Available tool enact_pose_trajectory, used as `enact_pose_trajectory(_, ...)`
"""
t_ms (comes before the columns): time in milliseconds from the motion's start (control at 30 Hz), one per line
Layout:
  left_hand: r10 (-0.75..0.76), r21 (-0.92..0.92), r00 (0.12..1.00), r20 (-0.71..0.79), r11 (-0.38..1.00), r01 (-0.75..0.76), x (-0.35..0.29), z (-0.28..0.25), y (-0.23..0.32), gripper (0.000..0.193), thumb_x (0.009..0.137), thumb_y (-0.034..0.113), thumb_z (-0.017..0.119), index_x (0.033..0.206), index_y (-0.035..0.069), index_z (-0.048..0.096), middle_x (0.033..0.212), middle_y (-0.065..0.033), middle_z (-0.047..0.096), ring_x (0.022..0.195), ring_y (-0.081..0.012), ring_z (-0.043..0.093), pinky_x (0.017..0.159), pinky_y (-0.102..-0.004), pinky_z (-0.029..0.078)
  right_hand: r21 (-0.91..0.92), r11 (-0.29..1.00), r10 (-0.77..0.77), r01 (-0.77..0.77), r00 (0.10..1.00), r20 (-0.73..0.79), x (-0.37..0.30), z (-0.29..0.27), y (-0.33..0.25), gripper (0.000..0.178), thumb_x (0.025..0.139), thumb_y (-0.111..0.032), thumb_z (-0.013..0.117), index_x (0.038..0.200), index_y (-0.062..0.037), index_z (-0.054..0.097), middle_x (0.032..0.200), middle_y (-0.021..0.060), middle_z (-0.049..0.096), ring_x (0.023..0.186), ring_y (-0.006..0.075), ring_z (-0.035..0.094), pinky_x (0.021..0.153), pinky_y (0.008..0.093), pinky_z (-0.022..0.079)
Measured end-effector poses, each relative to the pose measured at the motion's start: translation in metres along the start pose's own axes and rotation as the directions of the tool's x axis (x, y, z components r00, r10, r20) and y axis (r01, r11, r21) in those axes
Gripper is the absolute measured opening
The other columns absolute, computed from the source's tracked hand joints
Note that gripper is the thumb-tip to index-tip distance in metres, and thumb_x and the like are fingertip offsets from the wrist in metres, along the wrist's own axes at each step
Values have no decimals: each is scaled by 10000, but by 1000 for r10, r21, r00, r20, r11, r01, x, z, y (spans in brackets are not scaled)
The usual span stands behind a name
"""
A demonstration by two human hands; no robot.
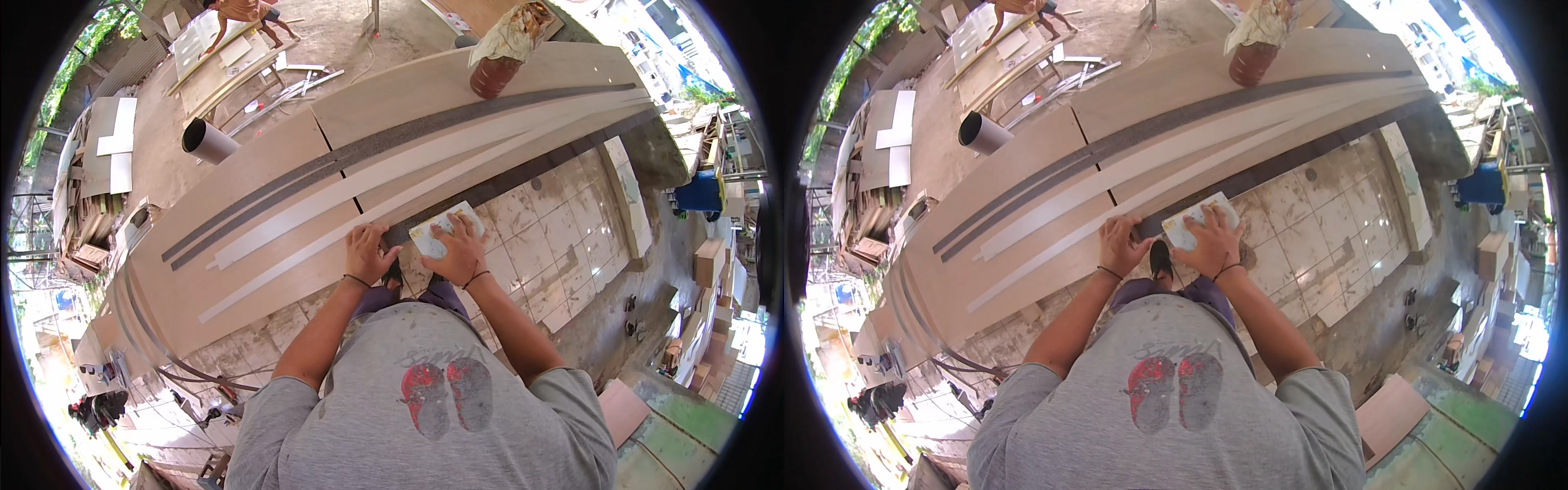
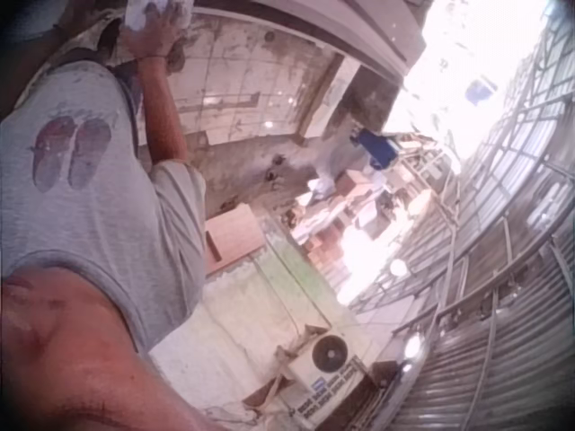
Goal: The person applies adhesive to a wooden panel using a spreader and wipes the edges with a cloth.
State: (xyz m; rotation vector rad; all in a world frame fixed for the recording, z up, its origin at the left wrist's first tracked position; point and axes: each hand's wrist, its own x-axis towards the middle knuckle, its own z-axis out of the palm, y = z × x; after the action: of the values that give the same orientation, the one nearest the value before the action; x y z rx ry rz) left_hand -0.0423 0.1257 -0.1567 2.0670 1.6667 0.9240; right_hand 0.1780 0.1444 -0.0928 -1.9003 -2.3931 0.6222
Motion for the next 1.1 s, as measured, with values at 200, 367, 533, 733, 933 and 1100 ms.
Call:
enact_pose_trajectory(200,15,-23,1000,-11,1000,-15,1,3,-3,476,670,262,806,1064,101,593,968,-42,620,1002,-278,547,885,-427,382,-13,999,31,-31,1000,4,24,-14,2,686,654,-538,715,1245,-201,630,1445,153,415,1395,347,276,991,772,174)
enact_pose_trajectory(367,7,-33,1000,-12,999,-7,1,3,-3,476,672,260,805,1067,99,593,961,-46,620,996,-279,546,883,-427,383,-20,997,73,-72,996,50,26,-16,2,698,630,-509,748,1244,-196,642,1450,131,418,1398,311,282,1013,760,180)
enact_pose_trajectory(533,6,-24,1000,-10,1000,-6,1,2,-2,477,675,258,802,1070,92,593,962,-46,617,995,-279,542,881,-430,382,-35,996,83,-80,992,92,26,-22,-1,686,634,-512,748,1242,-211,643,1453,129,418,1400,314,278,1020,757,179)
enact_pose_trajectory(733,-43,-36,998,46,998,45,-1,3,-2,441,699,264,771,1061,102,578,1009,-59,618,1068,-281,524,948,-442,350,-29,994,104,-103,994,44,22,-13,-5,689,628,-531,740,1233,-214,650,1454,142,423,1390,334,295,1020,750,183)
enact_pose_trajectory(933,-2,-48,999,-34,999,0,-2,5,-2,479,679,255,796,1073,96,577,974,-75,604,1026,-310,527,896,-451,384,-89,993,100,-83,973,206,-5,-27,3,667,652,-516,704,1239,-205,639,1431,156,439,1375,356,320,1007,763,186)
enact_pose_trajectory(1100,-6,-71,999,-46,997,3,-8,-4,-12,520,664,215,815,1100,90,560,1026,-93,615,1044,-338,528,898,-453,408,8,998,66,-67,992,105,-27,-25,-10,652,648,-520,728,1220,-212,659,1415,144,467,1354,347,357,1017,712,202)
